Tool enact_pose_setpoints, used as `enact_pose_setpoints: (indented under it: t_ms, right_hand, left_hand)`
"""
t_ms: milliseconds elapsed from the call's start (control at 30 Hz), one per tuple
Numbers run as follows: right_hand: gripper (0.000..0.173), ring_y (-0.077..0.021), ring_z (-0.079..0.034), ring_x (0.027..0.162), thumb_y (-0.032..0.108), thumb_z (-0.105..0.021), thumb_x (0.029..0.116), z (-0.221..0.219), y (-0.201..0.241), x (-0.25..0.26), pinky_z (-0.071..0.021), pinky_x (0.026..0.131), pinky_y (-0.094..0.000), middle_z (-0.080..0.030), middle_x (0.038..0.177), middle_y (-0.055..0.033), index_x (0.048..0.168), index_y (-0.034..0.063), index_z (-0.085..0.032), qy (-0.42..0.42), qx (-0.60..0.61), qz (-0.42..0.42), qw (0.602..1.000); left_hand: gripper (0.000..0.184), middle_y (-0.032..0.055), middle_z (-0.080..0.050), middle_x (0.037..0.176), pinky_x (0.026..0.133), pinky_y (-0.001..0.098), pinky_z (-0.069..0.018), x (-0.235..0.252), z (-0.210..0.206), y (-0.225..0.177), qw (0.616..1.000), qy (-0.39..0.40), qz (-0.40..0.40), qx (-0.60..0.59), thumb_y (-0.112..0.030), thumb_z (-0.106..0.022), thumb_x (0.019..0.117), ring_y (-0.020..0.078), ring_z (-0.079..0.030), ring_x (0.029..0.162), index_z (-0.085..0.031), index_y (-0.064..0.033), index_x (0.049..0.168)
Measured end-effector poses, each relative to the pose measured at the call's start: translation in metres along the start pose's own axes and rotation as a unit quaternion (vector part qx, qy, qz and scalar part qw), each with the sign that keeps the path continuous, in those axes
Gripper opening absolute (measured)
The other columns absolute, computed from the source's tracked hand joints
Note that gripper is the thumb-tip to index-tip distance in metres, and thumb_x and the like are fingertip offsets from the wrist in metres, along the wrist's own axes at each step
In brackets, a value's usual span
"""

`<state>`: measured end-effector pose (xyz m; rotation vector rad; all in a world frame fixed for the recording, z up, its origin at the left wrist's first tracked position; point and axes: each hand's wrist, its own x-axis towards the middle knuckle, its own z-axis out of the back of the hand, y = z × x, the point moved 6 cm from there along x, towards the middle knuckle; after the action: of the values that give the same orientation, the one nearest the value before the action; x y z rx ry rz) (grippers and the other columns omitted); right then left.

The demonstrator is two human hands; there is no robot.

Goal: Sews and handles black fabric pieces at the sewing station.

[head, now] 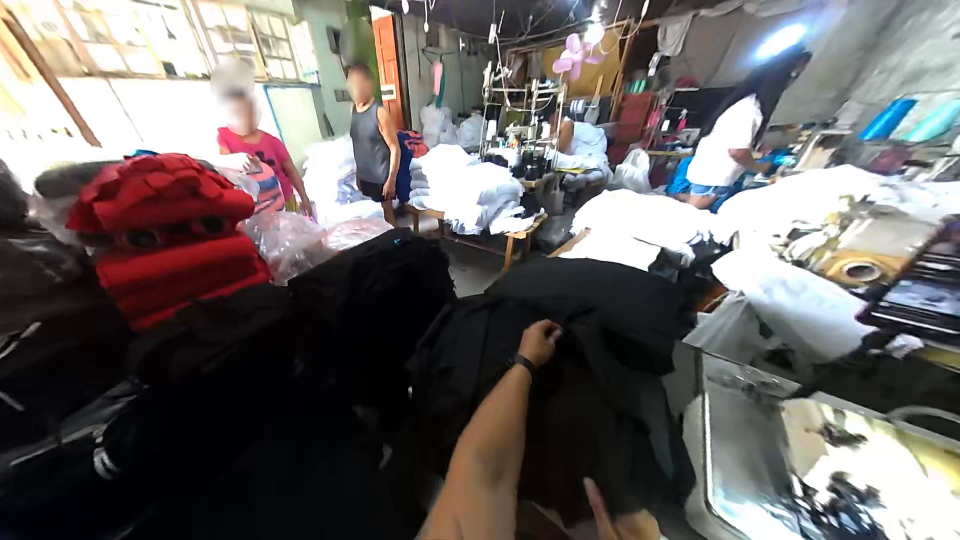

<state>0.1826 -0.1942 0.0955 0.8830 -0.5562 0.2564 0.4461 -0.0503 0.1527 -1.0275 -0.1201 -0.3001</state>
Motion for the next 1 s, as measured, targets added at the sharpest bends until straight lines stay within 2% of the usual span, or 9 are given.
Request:
enact_pose_setpoints:
  t_ms: [133, 267, 333, 467, 700, 800, 867, 933, 1000]
  right_hand:
    - [0.026, -0.0095, -0.071, 0.09, 0.01, -0.06, 0.1002, 0.025, -0.004, -0.002, -0.0562, 0.089, -0.0313, -0.073, 0.093, -0.0178, 0.104, -0.0148, -0.068, 0.036, 0.135, -0.13, 0.982]
    - [0.028, -0.0061, -0.07, 0.083, 0.018, -0.061, 0.0997, 0.087, 0.018, 0.013, -0.0584, 0.084, -0.0321, -0.073, 0.088, -0.0097, 0.104, -0.0073, -0.071, 0.024, 0.122, -0.149, 0.981]
    - [0.028, 0.0017, -0.068, 0.078, 0.026, -0.062, 0.0982, 0.114, 0.04, 0.031, -0.0587, 0.077, -0.0236, -0.072, 0.083, -0.0006, 0.1, -0.0007, -0.072, 0.009, 0.108, -0.108, 0.988]
    - [0.031, 0.0069, -0.066, 0.078, 0.03, -0.058, 0.0999, 0.14, 0.09, 0.046, -0.0563, 0.074, -0.0137, -0.072, 0.084, 0.0051, 0.097, 0.0046, -0.074, -0.006, 0.121, 0.008, 0.993]
    - [0.038, 0.0113, -0.061, 0.071, 0.034, -0.042, 0.1106, 0.107, 0.148, 0.02, -0.0524, 0.066, -0.0087, -0.064, 0.075, 0.0143, 0.087, 0.0161, -0.066, 0.041, 0.227, 0.065, 0.971]
    - [0.045, 0.0137, -0.058, 0.076, 0.04, -0.035, 0.1122, 0.112, 0.155, 0.016, -0.0487, 0.069, -0.0056, -0.063, 0.077, 0.0085, 0.09, 0.011, -0.063, 0.024, 0.201, 0.112, 0.973]
    - [0.048, 0.0118, -0.059, 0.081, 0.033, -0.035, 0.1125, 0.127, 0.145, 0.016, -0.0487, 0.076, -0.0075, -0.064, 0.078, -0.0008, 0.091, -0.0008, -0.062, 0.007, 0.168, 0.097, 0.981]
    - [0.051, 0.0103, -0.06, 0.08, 0.026, -0.039, 0.1111, 0.141, 0.118, 0.013, -0.0501, 0.079, -0.0111, -0.065, 0.074, -0.0068, 0.086, -0.0124, -0.062, -0.014, 0.157, 0.051, 0.986]
    - [0.049, 0.0077, -0.063, 0.085, 0.026, -0.039, 0.1128, 0.147, 0.075, 0.008, -0.0532, 0.082, -0.0159, -0.067, 0.078, -0.0054, 0.088, -0.0096, -0.06, -0.02, 0.179, 0.003, 0.984]
  left_hand:
    - [0.024, 0.02, -0.07, 0.119, 0.102, 0.0493, -0.0526, 0.012, 0.072, -0.094, 0.988, -0.127, -0.084, 0.022, -0.011, -0.057, 0.103, 0.0308, -0.068, 0.112, -0.069, 0.0016, 0.12]
    - [0.025, 0.0195, -0.071, 0.116, 0.1, 0.0497, -0.0535, 0.023, 0.145, -0.208, 0.956, -0.202, -0.202, 0.067, -0.009, -0.054, 0.1035, 0.0305, -0.068, 0.11, -0.066, 0.0029, 0.121]
    - [0.027, 0.0223, -0.069, 0.119, 0.101, 0.0511, -0.052, 0.022, 0.173, -0.245, 0.954, -0.205, -0.201, 0.091, -0.008, -0.051, 0.1036, 0.0337, -0.067, 0.113, -0.063, 0.0052, 0.124]
    - [0.028, 0.0254, -0.067, 0.12, 0.1, 0.0536, -0.0506, 0.014, 0.209, -0.282, 0.948, -0.221, -0.186, 0.136, -0.006, -0.05, 0.1023, 0.0375, -0.065, 0.115, -0.061, 0.0067, 0.125]
    - [0.029, 0.0233, -0.067, 0.117, 0.099, 0.0481, -0.0508, -0.025, 0.244, -0.316, 0.922, -0.31, -0.173, 0.155, -0.008, -0.045, 0.1047, 0.0337, -0.065, 0.112, -0.057, 0.0077, 0.126]
    - [0.032, 0.0204, -0.068, 0.12, 0.102, 0.0426, -0.0511, -0.019, 0.241, -0.337, 0.906, -0.341, -0.168, 0.184, -0.011, -0.044, 0.1064, 0.0292, -0.066, 0.114, -0.058, 0.0059, 0.13]
    - [0.032, 0.0219, -0.069, 0.119, 0.102, 0.0422, -0.0509, 0.002, 0.218, -0.35, 0.899, -0.345, -0.202, 0.18, -0.01, -0.046, 0.1055, 0.0298, -0.067, 0.113, -0.06, 0.0075, 0.128]
    - [0.029, 0.0219, -0.07, 0.113, 0.097, 0.0409, -0.0542, 0.029, 0.169, -0.352, 0.901, -0.322, -0.243, 0.161, -0.007, -0.048, 0.104, 0.0291, -0.069, 0.107, -0.059, 0.0087, 0.125]
    - [0.026, 0.0221, -0.07, 0.109, 0.09, 0.043, -0.0572, 0.058, 0.097, -0.341, 0.914, -0.257, -0.283, 0.134, -0.004, -0.049, 0.1028, 0.03, -0.071, 0.1, -0.057, 0.0091, 0.124]
